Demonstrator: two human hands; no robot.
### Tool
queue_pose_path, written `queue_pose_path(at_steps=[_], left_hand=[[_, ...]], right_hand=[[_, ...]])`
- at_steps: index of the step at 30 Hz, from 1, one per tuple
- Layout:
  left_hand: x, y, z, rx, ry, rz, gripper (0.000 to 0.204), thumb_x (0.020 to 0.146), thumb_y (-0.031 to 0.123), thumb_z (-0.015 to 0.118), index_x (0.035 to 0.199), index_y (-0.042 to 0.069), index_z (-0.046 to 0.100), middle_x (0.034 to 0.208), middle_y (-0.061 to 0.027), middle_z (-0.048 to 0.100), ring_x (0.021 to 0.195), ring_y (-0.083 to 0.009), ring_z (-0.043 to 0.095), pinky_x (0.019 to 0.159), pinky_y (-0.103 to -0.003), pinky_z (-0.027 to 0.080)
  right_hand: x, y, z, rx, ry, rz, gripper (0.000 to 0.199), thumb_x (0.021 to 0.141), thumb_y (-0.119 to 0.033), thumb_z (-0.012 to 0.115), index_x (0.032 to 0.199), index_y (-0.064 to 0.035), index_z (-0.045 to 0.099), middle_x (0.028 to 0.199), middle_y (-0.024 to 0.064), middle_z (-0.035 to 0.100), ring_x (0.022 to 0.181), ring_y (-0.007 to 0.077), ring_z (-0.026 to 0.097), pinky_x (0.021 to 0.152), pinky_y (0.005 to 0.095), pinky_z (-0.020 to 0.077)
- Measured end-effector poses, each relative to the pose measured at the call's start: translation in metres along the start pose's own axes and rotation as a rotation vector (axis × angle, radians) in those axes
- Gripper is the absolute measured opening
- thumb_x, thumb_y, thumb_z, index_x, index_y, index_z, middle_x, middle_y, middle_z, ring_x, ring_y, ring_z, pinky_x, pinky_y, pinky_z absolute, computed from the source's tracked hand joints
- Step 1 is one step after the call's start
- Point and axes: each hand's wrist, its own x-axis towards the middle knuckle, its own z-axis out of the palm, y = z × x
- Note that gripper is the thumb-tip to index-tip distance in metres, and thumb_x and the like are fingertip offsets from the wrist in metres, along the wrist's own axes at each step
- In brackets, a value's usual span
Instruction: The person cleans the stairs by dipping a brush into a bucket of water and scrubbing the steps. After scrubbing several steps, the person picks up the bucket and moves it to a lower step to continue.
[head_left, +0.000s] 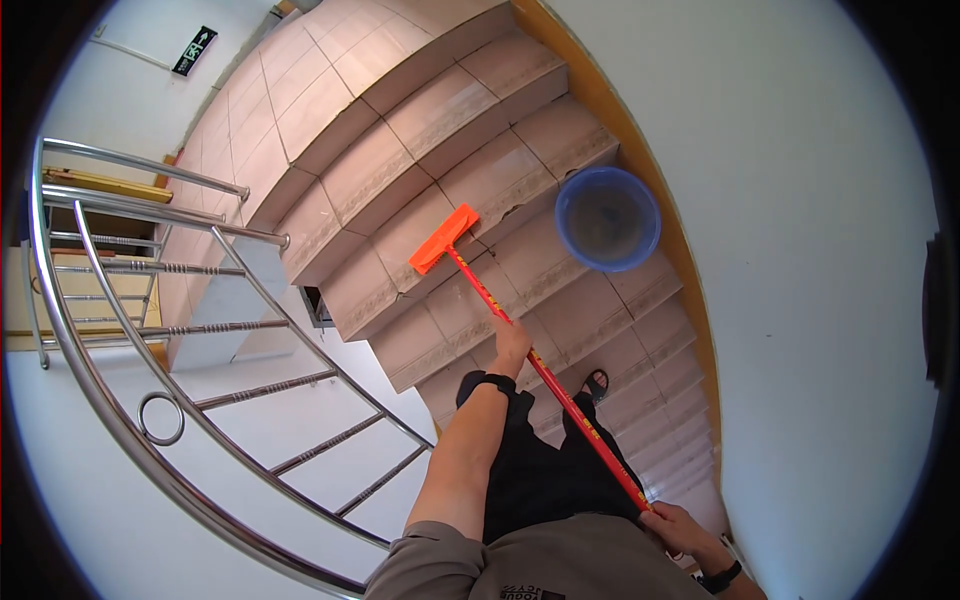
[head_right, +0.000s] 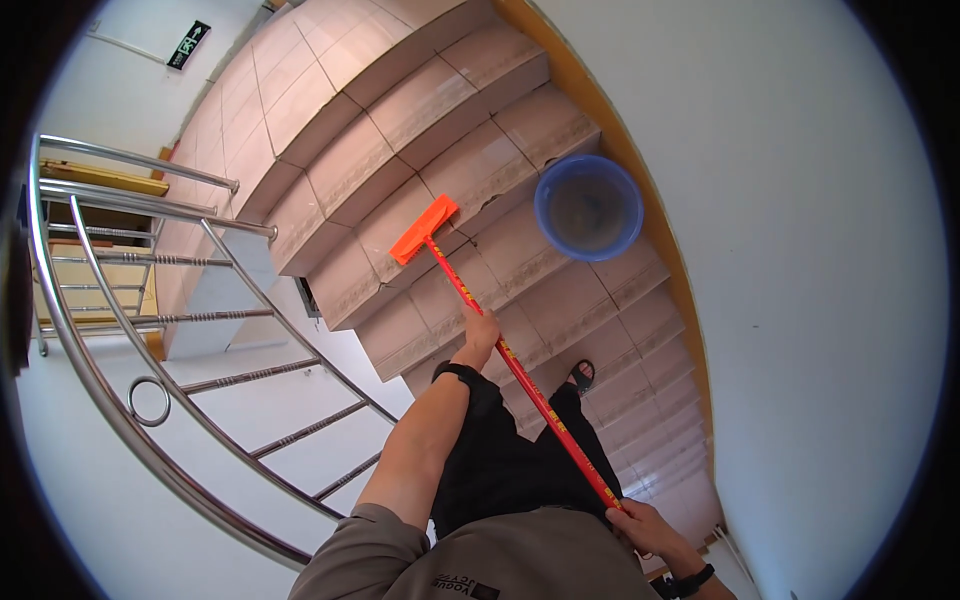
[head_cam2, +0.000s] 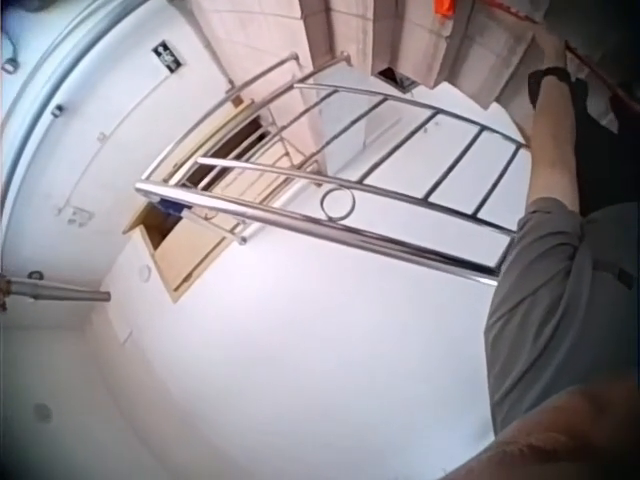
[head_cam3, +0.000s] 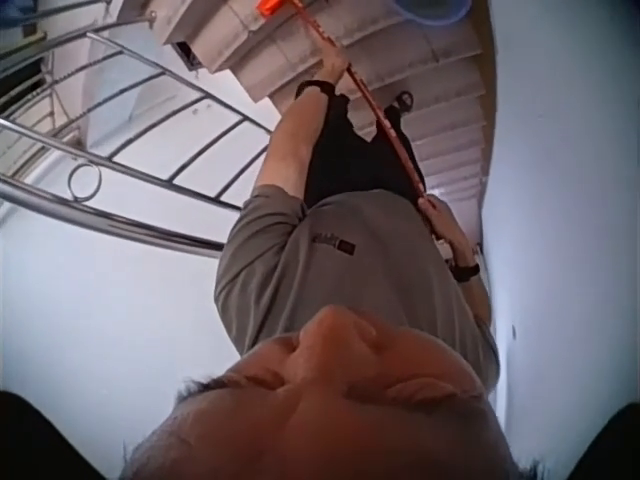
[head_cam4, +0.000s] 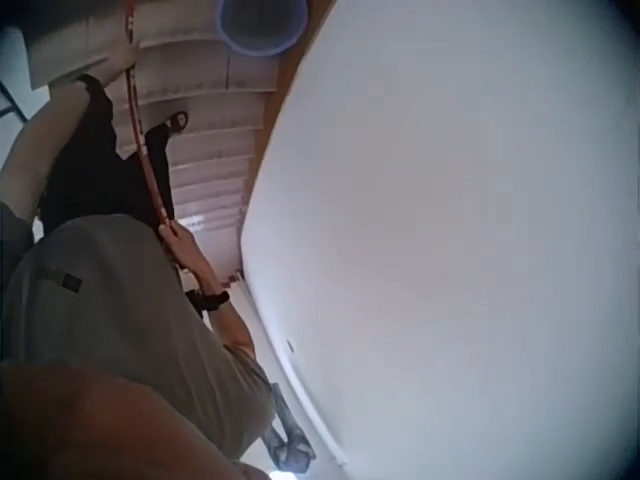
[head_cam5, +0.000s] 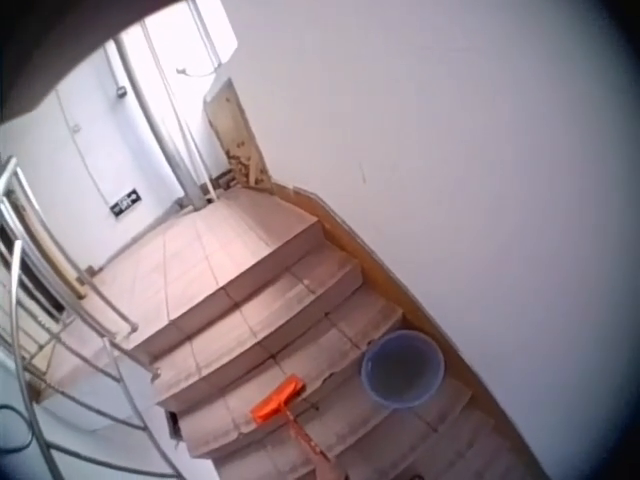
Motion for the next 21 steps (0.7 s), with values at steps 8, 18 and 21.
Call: queue_pose_path(at_steps=[8,18,21], left_hand=[[-0.002,0.025,0.011,-0.206,-0.147,-0.084,0.023,0.099,0.016,0.053,0.112,0.007,0.037,0.081,-0.0126,0.060,0.054,-0.0230,0.061,0.047,-0.039,0.055],[0.043,0.028,0.028,-0.435,0.136,-0.022,0.028,0.106,0.030,0.047,0.094,0.006,0.044,0.061,-0.0073,0.051,0.041,-0.0199,0.052,0.037,-0.037,0.044],[0.048,0.059,0.044,-0.540,0.044,-0.123,0.027,0.106,0.030,0.048,0.094,0.006,0.043,0.059,-0.0071,0.050,0.036,-0.0202,0.048,0.035,-0.037,0.042]], right_hand=[[0.025,-0.048,-0.012,0.057,0.067,0.029,0.027,0.104,-0.033,0.053,0.104,-0.0066,0.056,0.075,0.0019,0.059,0.054,0.0103,0.053,0.046,0.0276,0.0427],[0.030,-0.052,0.004,-0.556,0.220,-0.143,0.052,0.108,-0.042,0.042,0.142,-0.0028,0.047,0.125,0.0254,0.059,0.112,0.0447,0.055,0.102,0.0511,0.0415],[0.044,-0.072,0.003,-0.429,0.176,0.052,0.055,0.109,-0.045,0.037,0.139,-0.0003,0.048,0.140,0.0279,0.049,0.131,0.0469,0.043,0.113,0.0494,0.0317]])
